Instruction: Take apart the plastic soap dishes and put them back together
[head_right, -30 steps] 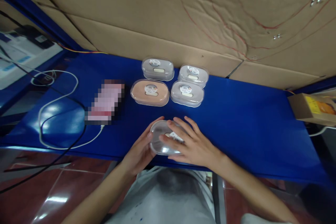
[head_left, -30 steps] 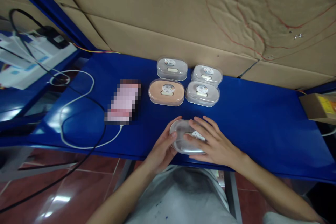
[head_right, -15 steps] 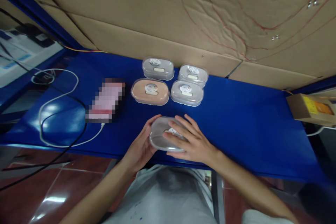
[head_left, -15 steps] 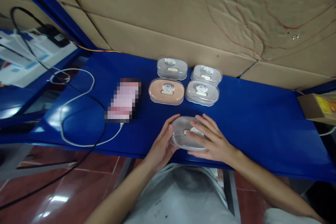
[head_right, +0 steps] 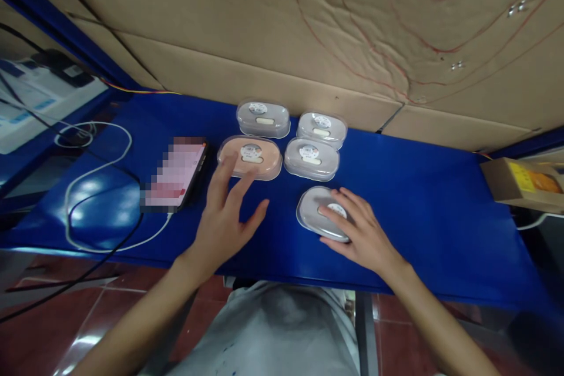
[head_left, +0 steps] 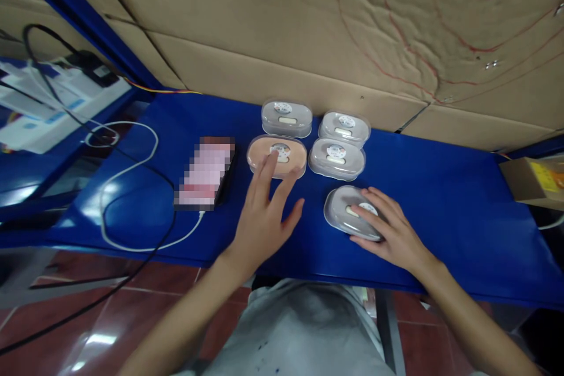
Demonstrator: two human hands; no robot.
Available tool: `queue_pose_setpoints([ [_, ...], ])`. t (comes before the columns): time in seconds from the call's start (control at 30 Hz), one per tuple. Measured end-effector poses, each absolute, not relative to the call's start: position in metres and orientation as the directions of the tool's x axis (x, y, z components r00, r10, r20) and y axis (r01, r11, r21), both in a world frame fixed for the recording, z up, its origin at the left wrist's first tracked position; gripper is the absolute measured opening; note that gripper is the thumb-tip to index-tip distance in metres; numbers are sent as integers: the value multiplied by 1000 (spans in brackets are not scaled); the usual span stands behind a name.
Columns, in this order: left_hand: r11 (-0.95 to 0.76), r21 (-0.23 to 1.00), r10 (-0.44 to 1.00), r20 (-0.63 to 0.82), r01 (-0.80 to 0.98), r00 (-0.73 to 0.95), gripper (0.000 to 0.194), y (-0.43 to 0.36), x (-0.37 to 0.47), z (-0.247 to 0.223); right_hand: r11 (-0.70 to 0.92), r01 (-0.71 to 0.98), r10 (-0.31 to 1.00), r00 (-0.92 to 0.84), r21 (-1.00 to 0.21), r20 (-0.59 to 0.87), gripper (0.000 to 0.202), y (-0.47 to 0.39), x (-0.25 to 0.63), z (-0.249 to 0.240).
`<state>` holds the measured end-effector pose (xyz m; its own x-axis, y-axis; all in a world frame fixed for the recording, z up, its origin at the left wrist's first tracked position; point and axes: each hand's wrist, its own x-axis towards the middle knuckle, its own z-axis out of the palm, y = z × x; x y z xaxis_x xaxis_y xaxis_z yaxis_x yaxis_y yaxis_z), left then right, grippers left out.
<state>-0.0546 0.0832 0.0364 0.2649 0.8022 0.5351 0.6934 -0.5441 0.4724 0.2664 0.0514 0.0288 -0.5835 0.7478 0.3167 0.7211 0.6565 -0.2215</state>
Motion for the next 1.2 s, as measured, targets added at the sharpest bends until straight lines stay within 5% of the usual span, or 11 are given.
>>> queue_pose_setpoints([
  [0.1,-443,270,862,392,855,322,69,116,-60,45,577,814,785,-531,-68,319,66,54,269,35],
  [0.27,-424,185,884,295,886,362,52,117,-67,49,587,810,762,-552,0,339,59,49,250,45],
  [0.47,-569,423,817,196,706,542,60,64,-86,42,749,661,639,-706,-39,306,46,38,213,41],
  [0.7,-429,597,819,-58,677,570,98,23,-101,48,652,758,719,-626,18,303,38,48,229,39],
  [0.87,-413,638,871,69,650,486,96,26,-88,35,544,835,791,-541,76,285,42,52,245,38],
  [1.2,-484,527,875,286,698,391,77,48,-72,26,575,818,792,-564,23,235,61,79,217,46],
])
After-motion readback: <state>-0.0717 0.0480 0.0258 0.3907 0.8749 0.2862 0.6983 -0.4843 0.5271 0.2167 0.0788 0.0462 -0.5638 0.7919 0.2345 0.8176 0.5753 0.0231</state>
